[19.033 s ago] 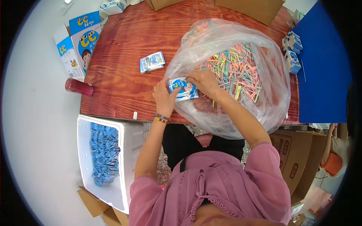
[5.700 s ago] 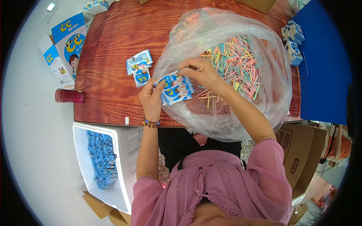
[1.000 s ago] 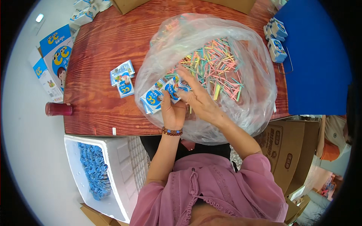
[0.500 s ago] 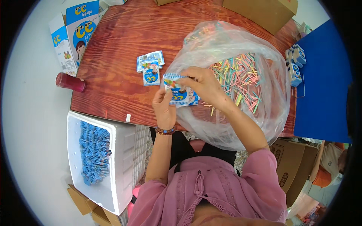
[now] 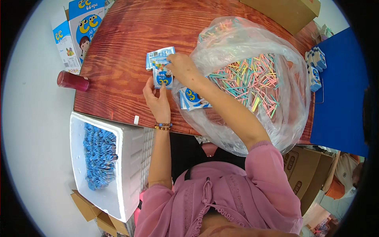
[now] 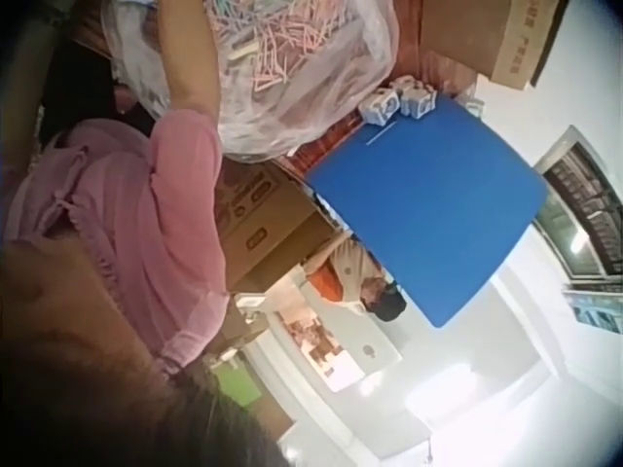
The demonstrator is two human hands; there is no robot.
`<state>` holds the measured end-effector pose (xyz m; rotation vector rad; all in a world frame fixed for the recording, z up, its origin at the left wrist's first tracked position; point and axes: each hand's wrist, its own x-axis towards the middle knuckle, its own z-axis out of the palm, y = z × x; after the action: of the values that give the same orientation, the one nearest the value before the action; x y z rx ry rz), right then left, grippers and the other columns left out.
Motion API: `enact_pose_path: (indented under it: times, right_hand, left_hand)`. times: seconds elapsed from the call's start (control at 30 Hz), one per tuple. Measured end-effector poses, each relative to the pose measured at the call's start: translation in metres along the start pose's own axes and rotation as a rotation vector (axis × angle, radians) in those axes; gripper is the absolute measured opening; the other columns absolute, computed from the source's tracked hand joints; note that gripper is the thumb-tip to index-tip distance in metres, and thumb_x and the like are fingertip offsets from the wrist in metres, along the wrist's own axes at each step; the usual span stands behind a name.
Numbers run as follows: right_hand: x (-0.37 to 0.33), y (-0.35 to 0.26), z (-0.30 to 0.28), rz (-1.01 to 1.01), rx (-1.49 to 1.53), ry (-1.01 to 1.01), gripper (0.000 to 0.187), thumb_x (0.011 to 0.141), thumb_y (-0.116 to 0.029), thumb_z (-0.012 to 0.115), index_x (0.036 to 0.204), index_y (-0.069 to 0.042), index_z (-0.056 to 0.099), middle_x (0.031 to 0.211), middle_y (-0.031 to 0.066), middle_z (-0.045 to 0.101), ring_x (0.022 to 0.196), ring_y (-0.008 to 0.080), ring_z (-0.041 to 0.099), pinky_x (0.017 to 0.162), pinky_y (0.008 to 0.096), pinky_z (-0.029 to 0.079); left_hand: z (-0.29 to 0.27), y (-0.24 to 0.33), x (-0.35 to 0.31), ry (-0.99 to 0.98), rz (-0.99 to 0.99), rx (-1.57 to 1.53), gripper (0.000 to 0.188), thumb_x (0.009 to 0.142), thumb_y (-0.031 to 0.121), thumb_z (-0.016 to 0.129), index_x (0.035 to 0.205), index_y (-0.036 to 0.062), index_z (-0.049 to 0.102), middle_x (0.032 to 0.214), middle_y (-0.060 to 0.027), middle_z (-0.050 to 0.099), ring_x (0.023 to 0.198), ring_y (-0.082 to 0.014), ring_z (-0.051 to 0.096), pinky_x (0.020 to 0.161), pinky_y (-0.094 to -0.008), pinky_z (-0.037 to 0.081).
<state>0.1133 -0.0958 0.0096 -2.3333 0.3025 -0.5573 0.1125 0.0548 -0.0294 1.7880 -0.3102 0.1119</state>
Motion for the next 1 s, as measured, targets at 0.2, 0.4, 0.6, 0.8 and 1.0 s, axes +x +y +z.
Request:
enact_pose_path:
  times: [0.2,0.4,0.6,0.8,1.0]
  right_hand:
    - [-0.060,0.002,-0.086,0.070,-0.128,-0.167,0.023,0.085,-0.022,0.062,0.097,-0.003,0.066,0.093,0.0174,0.065,0.086,0.0355,0.063,0.074,0.0430,0.049]
    - [-0.094,0.033,-0.090,0.228,-0.080,-0.101,0.039,0.079,-0.031,0.071,0.107,-0.006,0.064,0.091,0.0092,0.065,0.084,0.0245,0.063,0.071,0.0377,0.048]
    - [-0.091,0.042,-0.089,0.140,0.031,-0.065,0.026,0.080,-0.025,0.070,0.096,-0.004,0.066,0.086,0.0087,0.062,0.079,0.0250,0.059,0.070,0.0368,0.046]
    - [-0.095,0.037,-0.101,0.005,0.421,0.053,0.009,0.085,-0.012,0.067,0.086,-0.003,0.066,0.080,0.0021,0.060,0.071,0.0110,0.056,0.061,0.0262,0.043]
    - [-0.118,0.018,-0.117,0.301,0.910,-0.026,0.007,0.088,-0.008,0.066,0.085,-0.002,0.067,0.076,-0.0018,0.060,0.070,0.0022,0.052,0.062,0.0207,0.043]
  left_hand:
    - [0.003,0.022,-0.027,-0.181,0.242,0.383,0.035,0.079,0.024,0.072,0.109,0.0079,0.062,0.109,-0.0083,0.056,0.105,-0.0282,0.047,0.092,-0.0434,0.033]
    - [0.021,0.025,-0.029,-0.236,0.250,0.538,0.023,0.074,0.025,0.076,0.085,0.0101,0.062,0.097,-0.0035,0.057,0.102,-0.0261,0.047,0.086,-0.0418,0.030]
    - [0.011,0.025,-0.021,-0.234,0.608,0.526,0.015,0.075,0.017,0.074,0.083,0.0100,0.064,0.085,-0.0025,0.060,0.094,-0.0227,0.053,0.082,-0.0410,0.030]
    - [0.020,0.053,-0.028,-0.299,-0.150,-0.389,0.007,0.086,0.007,0.069,0.090,0.0030,0.066,0.087,0.0008,0.064,0.078,-0.0087,0.057,0.068,-0.0253,0.044]
    - [0.024,0.063,-0.047,-0.375,-0.283,-0.641,0.006,0.088,0.002,0.066,0.091,-0.0023,0.067,0.082,0.0003,0.065,0.075,-0.0042,0.057,0.065,-0.0206,0.045]
